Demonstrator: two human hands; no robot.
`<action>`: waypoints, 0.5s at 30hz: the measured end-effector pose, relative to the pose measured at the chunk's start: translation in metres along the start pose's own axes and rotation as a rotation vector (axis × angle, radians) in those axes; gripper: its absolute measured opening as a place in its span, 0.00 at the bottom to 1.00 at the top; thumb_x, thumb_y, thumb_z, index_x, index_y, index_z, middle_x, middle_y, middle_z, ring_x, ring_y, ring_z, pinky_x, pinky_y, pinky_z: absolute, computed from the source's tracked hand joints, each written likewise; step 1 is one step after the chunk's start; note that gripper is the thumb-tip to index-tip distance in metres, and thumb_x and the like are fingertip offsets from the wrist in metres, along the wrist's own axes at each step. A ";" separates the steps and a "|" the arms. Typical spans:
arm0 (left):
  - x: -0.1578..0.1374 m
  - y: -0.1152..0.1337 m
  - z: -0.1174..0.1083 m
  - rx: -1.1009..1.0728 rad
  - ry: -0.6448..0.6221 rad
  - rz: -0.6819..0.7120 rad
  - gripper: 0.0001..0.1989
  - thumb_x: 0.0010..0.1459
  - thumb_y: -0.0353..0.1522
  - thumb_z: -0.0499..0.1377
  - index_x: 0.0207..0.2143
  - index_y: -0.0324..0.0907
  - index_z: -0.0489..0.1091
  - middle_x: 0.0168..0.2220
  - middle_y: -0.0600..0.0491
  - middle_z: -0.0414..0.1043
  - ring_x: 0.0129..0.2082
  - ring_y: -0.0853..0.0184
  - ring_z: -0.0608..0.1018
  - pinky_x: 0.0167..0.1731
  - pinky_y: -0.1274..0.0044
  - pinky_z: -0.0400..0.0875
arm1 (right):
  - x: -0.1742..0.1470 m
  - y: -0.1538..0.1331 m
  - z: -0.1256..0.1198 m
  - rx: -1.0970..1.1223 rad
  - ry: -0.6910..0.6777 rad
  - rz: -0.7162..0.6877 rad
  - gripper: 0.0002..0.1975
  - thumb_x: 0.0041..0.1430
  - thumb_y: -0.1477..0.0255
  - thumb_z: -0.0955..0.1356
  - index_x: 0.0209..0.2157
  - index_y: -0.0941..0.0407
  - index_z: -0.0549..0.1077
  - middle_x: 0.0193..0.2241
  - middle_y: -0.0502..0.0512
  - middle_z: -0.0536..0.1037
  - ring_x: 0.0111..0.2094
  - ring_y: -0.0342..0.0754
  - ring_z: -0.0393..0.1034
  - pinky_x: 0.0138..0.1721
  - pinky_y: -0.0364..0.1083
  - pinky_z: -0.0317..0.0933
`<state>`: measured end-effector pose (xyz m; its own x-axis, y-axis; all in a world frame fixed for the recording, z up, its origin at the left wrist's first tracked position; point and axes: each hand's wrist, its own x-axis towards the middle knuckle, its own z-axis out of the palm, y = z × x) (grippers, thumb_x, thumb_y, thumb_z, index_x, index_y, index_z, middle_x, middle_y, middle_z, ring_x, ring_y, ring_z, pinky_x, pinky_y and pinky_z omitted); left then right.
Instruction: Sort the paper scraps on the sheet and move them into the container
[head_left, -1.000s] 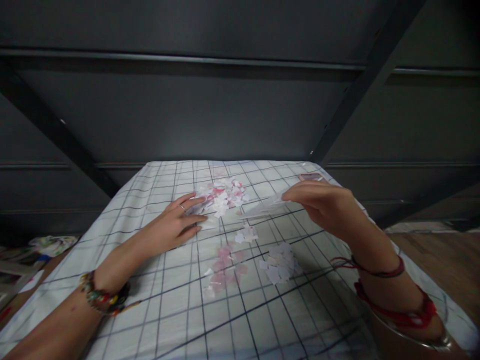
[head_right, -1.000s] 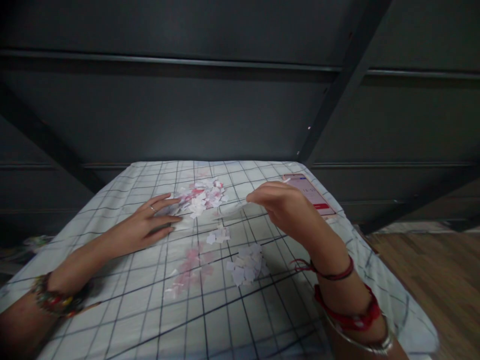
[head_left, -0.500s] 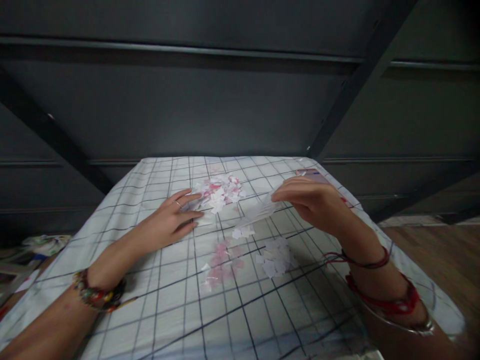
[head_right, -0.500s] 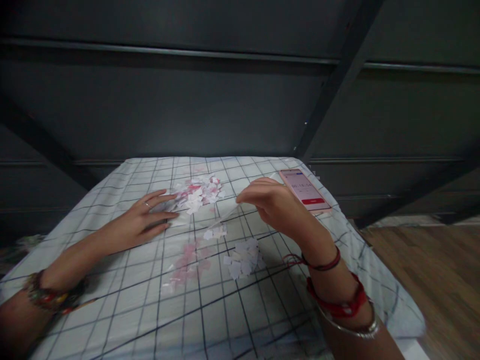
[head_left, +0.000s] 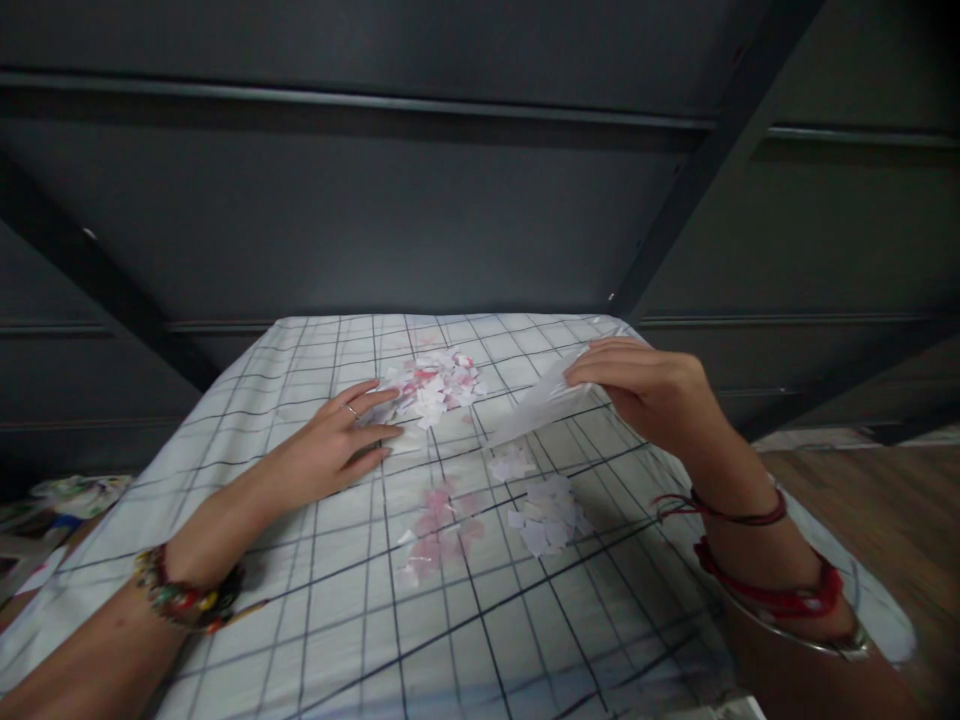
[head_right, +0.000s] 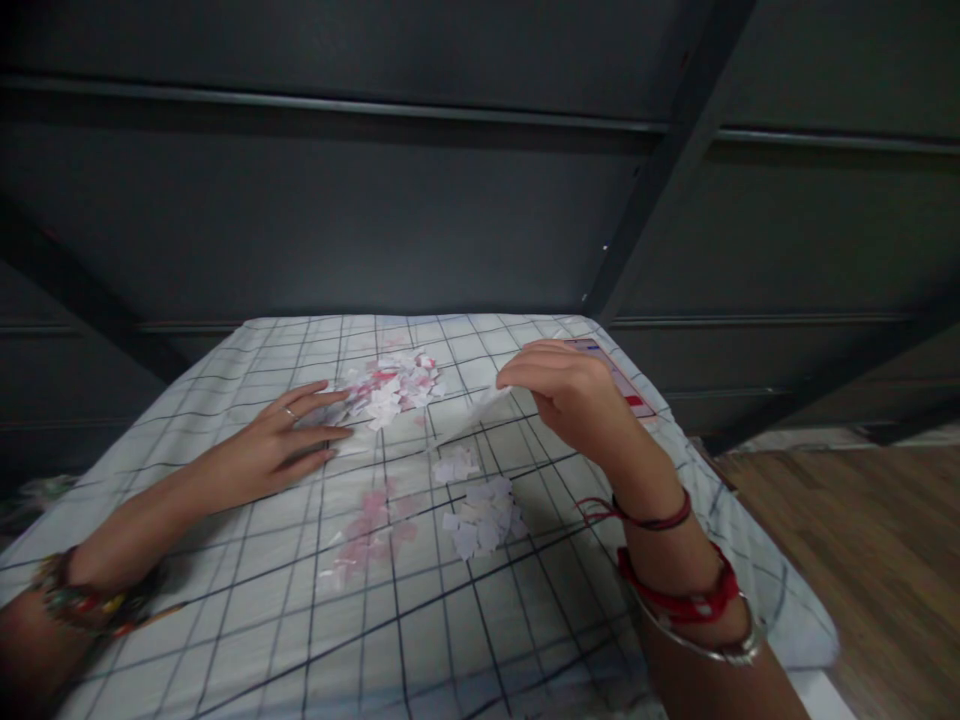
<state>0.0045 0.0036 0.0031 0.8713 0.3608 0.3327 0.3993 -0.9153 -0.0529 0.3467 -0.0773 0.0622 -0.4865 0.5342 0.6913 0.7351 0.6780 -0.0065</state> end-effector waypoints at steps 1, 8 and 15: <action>0.000 0.000 0.000 0.000 0.001 0.004 0.13 0.62 0.31 0.50 0.45 0.40 0.71 0.57 0.43 0.57 0.59 0.51 0.56 0.53 0.57 0.61 | 0.001 -0.001 0.001 -0.007 0.014 -0.003 0.16 0.53 0.87 0.58 0.28 0.57 0.73 0.27 0.51 0.78 0.34 0.45 0.73 0.39 0.47 0.66; 0.001 0.001 -0.001 -0.006 0.014 -0.005 0.13 0.62 0.32 0.51 0.45 0.41 0.71 0.57 0.44 0.58 0.59 0.52 0.56 0.53 0.57 0.60 | -0.002 -0.001 -0.008 0.029 -0.185 0.020 0.17 0.53 0.86 0.58 0.28 0.57 0.74 0.27 0.51 0.79 0.32 0.44 0.74 0.35 0.44 0.68; 0.001 0.002 -0.001 -0.023 0.011 -0.006 0.13 0.62 0.31 0.51 0.45 0.42 0.71 0.57 0.44 0.57 0.59 0.53 0.56 0.53 0.57 0.61 | -0.001 -0.002 -0.015 -0.036 -0.114 0.039 0.17 0.52 0.86 0.58 0.30 0.55 0.74 0.29 0.51 0.79 0.35 0.46 0.74 0.39 0.47 0.67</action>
<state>0.0063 0.0017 0.0042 0.8657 0.3642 0.3433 0.3974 -0.9172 -0.0292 0.3526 -0.0871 0.0724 -0.5062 0.6151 0.6044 0.7701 0.6379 -0.0042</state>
